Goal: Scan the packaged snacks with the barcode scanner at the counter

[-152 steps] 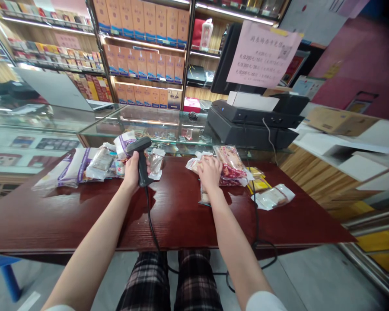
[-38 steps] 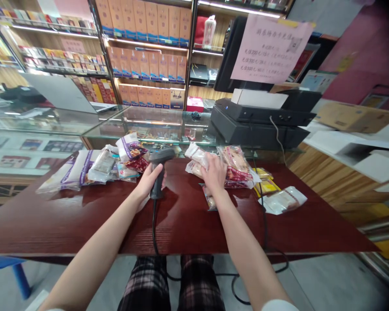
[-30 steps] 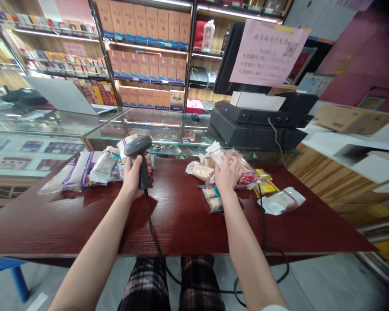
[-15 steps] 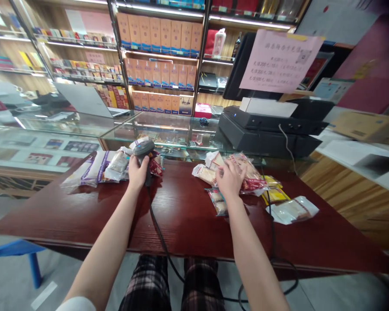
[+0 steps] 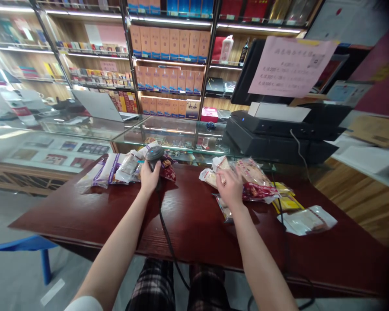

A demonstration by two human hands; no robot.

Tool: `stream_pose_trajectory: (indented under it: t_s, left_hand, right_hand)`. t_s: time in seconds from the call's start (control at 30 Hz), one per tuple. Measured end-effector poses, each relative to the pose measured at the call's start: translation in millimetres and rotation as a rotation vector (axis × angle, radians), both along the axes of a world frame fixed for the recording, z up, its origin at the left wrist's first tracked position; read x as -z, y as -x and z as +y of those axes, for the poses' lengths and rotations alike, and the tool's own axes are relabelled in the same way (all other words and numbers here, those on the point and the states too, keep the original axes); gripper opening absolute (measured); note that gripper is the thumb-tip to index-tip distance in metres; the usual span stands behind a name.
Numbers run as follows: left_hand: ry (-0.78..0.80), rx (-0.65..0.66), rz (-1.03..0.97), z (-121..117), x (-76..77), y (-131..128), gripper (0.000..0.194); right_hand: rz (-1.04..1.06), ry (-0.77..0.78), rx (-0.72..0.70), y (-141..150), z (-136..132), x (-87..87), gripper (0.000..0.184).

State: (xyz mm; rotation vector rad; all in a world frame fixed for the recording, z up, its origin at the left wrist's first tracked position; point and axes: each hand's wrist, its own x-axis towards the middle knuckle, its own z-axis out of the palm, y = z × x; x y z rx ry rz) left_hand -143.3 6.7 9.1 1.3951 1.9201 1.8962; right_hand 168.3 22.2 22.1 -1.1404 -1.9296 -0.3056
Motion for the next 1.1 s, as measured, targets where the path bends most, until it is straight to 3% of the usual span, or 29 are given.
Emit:
stream_pose_trajectory:
  t_s: [0.13,0.23,0.4,0.5,0.63,0.77,0.83,0.93,1.1]
  left_hand:
    - [0.042,-0.002,-0.079,-4,-2.8,-2,0.032]
    - [0.052,0.054,-0.128,-4,-3.6,-2,0.034]
    - [-0.061,0.277,-0.594,-1,-8.0,-2,0.043]
    - [-0.124,0.302,-0.744,1,-9.5,-2,0.048]
    - [-0.152,0.256,-0.795,3,-7.2,-1,0.054]
    - [-0.173,0.255,-0.795,3,-5.4,0,0.057]
    - [-0.188,0.26,-0.784,3,-5.0,1,0.055]
    - [-0.226,0.229,-0.723,3,-3.8,4,0.05]
    - [-0.24,0.2,-0.685,2,-2.6,8,0.046]
  right_hand:
    - [-0.044,0.163,-0.238,22,-5,12.4,0.022]
    - [-0.025,0.291,-0.336,38,-11,23.1,0.02]
    - [0.142,0.439,-0.448,49,-11,35.1,0.016]
    - [0.332,0.532,-0.45,49,-1,41.0,0.023]
    - [0.613,0.695,-0.43,65,14,41.0,0.05]
    - [0.832,0.922,-0.414,105,26,27.3,0.066]
    - [0.88,0.951,-0.4,128,31,20.0,0.057]
    - [0.891,0.969,-0.493,152,38,14.6,0.037]
    - [0.981,0.944,-0.435,155,43,19.2,0.029]
